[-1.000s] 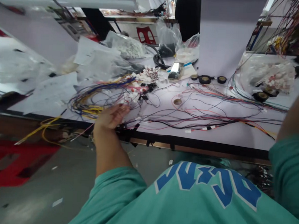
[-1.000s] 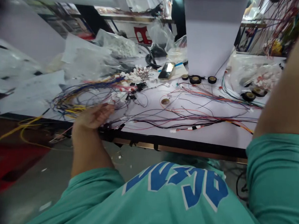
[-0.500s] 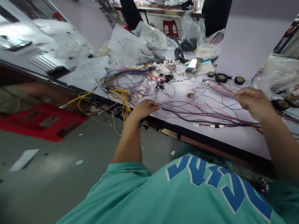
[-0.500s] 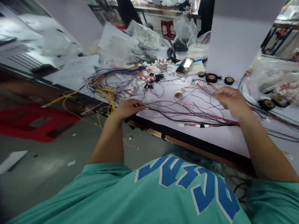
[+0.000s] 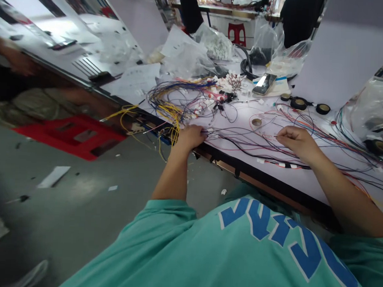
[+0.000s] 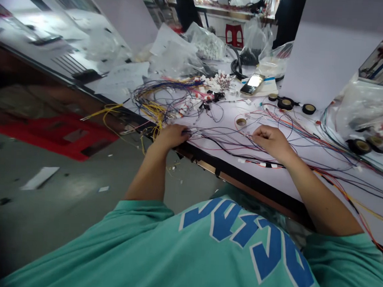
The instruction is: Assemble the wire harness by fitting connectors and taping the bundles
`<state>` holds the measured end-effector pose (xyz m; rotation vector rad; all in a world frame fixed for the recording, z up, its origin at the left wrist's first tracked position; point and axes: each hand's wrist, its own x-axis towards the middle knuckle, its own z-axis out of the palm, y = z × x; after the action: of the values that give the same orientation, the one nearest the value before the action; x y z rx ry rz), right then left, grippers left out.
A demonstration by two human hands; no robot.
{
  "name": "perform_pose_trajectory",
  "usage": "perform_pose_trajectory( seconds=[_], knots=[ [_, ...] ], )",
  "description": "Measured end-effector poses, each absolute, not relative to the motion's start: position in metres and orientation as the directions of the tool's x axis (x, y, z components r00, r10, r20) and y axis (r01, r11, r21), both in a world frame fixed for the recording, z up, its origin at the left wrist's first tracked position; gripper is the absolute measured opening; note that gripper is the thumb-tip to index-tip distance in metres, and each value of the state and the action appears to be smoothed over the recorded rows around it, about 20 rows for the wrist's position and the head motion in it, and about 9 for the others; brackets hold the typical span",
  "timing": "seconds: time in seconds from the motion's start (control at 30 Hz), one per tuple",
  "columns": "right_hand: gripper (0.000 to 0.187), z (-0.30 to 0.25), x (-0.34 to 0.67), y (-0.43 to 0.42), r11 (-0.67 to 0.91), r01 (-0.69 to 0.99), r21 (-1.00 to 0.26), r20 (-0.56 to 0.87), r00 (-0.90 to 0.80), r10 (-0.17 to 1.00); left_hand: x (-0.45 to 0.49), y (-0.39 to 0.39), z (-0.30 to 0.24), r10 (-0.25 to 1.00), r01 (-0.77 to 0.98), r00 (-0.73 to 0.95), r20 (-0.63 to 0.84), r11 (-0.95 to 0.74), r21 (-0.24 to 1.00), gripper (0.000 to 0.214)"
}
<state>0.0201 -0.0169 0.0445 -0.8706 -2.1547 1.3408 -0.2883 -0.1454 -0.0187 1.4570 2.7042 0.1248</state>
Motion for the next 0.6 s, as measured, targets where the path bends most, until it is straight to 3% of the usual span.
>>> perform_pose_trajectory(
  seconds=[0.07, 0.17, 0.3, 0.43, 0.5, 0.6],
  knots=[
    [0.019, 0.042, 0.023, -0.016, 0.329, 0.278, -0.903, 0.054, -0.685, 0.726, -0.289, -0.145, -0.016, 0.814, 0.811, -0.578, -0.061, 0.581, 0.062, 0.036],
    [0.021, 0.039, 0.026, -0.014, 0.321, 0.257, -0.911, 0.071, -0.672, 0.737, -0.284, -0.15, -0.007, 0.756, 0.769, -0.639, 0.14, 0.621, 0.153, 0.032],
    [0.025, 0.039, 0.026, -0.016, 0.26, 0.217, -0.941, 0.046, -0.679, 0.733, -0.275, -0.156, 0.013, 0.592, 0.686, -0.725, 0.352, 0.576, 0.444, 0.025],
    [0.028, 0.042, 0.024, -0.019, 0.187, 0.158, -0.969, 0.028, -0.687, 0.726, -0.267, -0.163, 0.037, 0.415, 0.458, -0.859, 0.301, 0.356, 0.815, 0.009],
    [0.028, 0.043, 0.024, -0.021, 0.159, 0.142, -0.977, 0.02, -0.679, 0.734, -0.262, -0.169, 0.05, 0.497, 0.259, -0.856, 0.14, 0.18, 0.949, 0.014],
    [0.024, 0.045, 0.024, -0.025, 0.17, 0.131, -0.977, 0.036, -0.679, 0.733, -0.248, -0.179, 0.069, 0.769, -0.033, -0.64, -0.01, -0.014, 0.999, 0.023]
  ],
)
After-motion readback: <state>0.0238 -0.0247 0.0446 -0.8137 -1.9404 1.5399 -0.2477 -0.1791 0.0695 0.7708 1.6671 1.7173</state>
